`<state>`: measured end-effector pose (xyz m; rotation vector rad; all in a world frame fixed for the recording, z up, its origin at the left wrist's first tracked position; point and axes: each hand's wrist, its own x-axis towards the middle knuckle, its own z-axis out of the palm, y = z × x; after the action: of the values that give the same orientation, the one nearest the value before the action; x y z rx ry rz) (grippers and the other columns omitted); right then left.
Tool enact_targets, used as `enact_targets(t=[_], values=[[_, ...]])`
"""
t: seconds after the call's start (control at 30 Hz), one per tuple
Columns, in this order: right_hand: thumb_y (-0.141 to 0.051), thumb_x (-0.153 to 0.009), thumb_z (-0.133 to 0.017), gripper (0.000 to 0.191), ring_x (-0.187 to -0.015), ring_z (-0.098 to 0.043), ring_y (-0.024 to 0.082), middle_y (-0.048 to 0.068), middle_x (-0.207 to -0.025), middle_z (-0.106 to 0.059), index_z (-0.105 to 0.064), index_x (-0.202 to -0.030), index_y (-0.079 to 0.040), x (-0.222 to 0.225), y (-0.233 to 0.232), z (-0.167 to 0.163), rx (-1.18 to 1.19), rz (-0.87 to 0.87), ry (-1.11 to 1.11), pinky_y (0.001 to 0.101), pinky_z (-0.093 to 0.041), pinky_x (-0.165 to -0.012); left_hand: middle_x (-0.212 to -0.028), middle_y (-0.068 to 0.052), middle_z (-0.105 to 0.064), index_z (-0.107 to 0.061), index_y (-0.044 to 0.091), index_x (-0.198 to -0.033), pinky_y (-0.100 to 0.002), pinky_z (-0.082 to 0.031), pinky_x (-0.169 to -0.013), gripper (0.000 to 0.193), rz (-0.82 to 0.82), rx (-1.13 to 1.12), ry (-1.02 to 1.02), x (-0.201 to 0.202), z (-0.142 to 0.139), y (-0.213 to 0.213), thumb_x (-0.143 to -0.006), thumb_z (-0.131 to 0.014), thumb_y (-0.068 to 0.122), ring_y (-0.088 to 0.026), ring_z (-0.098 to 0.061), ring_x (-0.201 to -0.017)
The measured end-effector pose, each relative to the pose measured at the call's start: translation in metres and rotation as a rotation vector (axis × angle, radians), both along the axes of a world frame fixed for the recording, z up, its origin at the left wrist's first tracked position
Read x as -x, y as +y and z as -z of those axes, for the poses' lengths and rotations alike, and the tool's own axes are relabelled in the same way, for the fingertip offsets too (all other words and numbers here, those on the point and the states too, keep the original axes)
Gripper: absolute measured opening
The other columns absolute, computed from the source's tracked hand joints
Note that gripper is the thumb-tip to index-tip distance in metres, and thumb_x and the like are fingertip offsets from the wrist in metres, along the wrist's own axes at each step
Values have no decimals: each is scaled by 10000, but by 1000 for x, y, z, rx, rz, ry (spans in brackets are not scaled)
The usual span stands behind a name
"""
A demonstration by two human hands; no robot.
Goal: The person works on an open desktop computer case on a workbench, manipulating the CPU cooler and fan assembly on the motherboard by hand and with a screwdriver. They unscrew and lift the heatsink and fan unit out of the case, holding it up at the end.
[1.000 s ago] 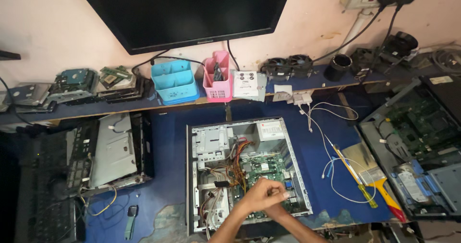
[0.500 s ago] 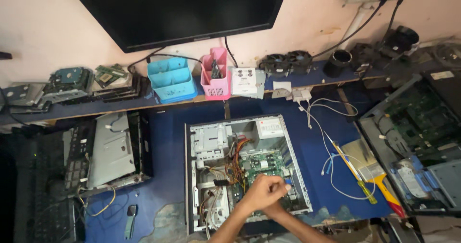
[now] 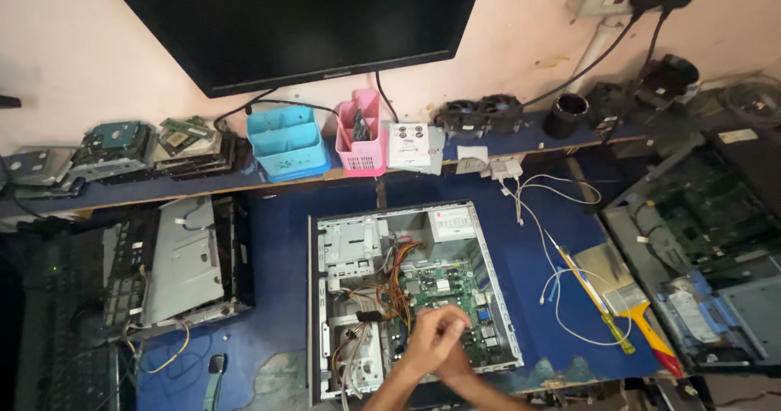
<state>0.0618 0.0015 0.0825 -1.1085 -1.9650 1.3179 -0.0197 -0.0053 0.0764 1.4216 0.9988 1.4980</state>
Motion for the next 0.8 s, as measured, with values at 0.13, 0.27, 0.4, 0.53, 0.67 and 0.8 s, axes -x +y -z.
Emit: enact_targets(t=[0.13,0.27,0.4,0.53,0.67,0.8], values=[[-192,-838,-744,572,-1099,-565,320,174,-1206,-568,-480,-1280,57,7,-19,-5,-537,43,152,443,-481,-925,-706,-30,-615,-674,21,-919,-277,-451,-560,322,-488,26,61,-11,-12,-9,-939,-642,341,-124,-558,-606],[-228,-855,-798,511,-964,-615,302,144,-1082,-600,-480,-1160,30,0,-14,-4,-261,114,177,418,-553,-827,-791,-55,-597,-699,24,-1020,-263,-431,-614,390,-145,-130,172,-12,-19,-24,-979,-645,408,-133,-557,-695],[-147,-966,-716,194,-974,-647,251,81,-1049,-637,-583,-1060,-42,1,7,-6,-37,-28,66,376,-581,-828,-740,-45,-617,-722,53,-1011,-277,-409,-584,364,134,96,79,7,-14,-4,-960,-636,403,-141,-551,-635],[-102,-830,-727,411,-996,-578,252,98,-1088,-557,-501,-1162,-13,8,-6,-3,-200,113,100,390,-512,-844,-787,-61,-633,-697,29,-1000,-285,-475,-642,311,-436,-19,96,-9,-17,-1,-939,-696,334,-156,-591,-696],[-178,-812,-747,368,-1075,-545,241,48,-1086,-557,-581,-1132,-100,1,-13,1,-632,69,-167,468,-435,-929,-852,-70,-614,-677,17,-1037,-282,-477,-653,275,-329,-70,78,-19,-24,-19,-948,-695,277,-153,-594,-738],[-196,-879,-737,327,-1052,-584,244,94,-1089,-567,-569,-1094,-15,-8,8,6,-22,-60,63,398,-526,-901,-808,-52,-669,-709,38,-1018,-263,-462,-639,259,91,25,-1,8,-15,-7,-938,-666,282,-135,-617,-703]])
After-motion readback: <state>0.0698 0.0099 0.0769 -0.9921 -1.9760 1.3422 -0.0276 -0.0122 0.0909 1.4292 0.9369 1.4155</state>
